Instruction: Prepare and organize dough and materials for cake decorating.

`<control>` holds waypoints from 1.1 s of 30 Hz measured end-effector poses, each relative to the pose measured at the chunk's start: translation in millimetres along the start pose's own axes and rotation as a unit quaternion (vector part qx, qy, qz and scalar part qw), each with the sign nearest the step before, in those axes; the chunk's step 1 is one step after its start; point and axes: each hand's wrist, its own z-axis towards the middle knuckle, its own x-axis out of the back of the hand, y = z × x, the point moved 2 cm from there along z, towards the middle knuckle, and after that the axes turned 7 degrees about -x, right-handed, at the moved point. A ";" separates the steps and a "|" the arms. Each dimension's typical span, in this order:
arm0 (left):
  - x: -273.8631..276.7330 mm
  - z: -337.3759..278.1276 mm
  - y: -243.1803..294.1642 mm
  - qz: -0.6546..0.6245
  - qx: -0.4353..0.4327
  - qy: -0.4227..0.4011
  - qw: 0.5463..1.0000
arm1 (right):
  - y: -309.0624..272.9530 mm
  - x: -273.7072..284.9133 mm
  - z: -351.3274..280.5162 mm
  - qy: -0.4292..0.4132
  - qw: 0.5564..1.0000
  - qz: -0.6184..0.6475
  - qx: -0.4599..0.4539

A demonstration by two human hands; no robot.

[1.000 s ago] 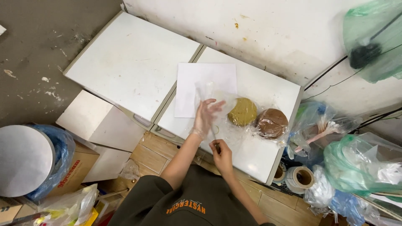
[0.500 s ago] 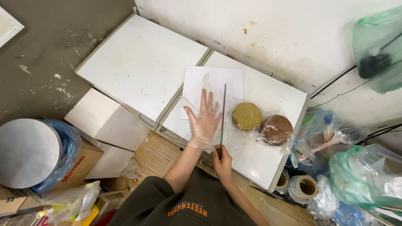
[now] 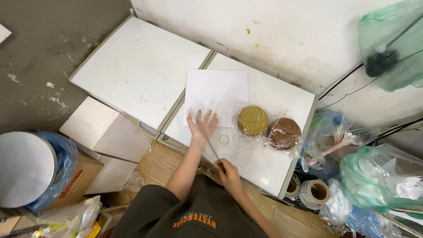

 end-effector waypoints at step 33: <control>-95.9 -109.5 3.1 0.645 0.064 -0.052 0.760 | 98.3 107.9 15.9 0.294 0.931 0.167 -0.135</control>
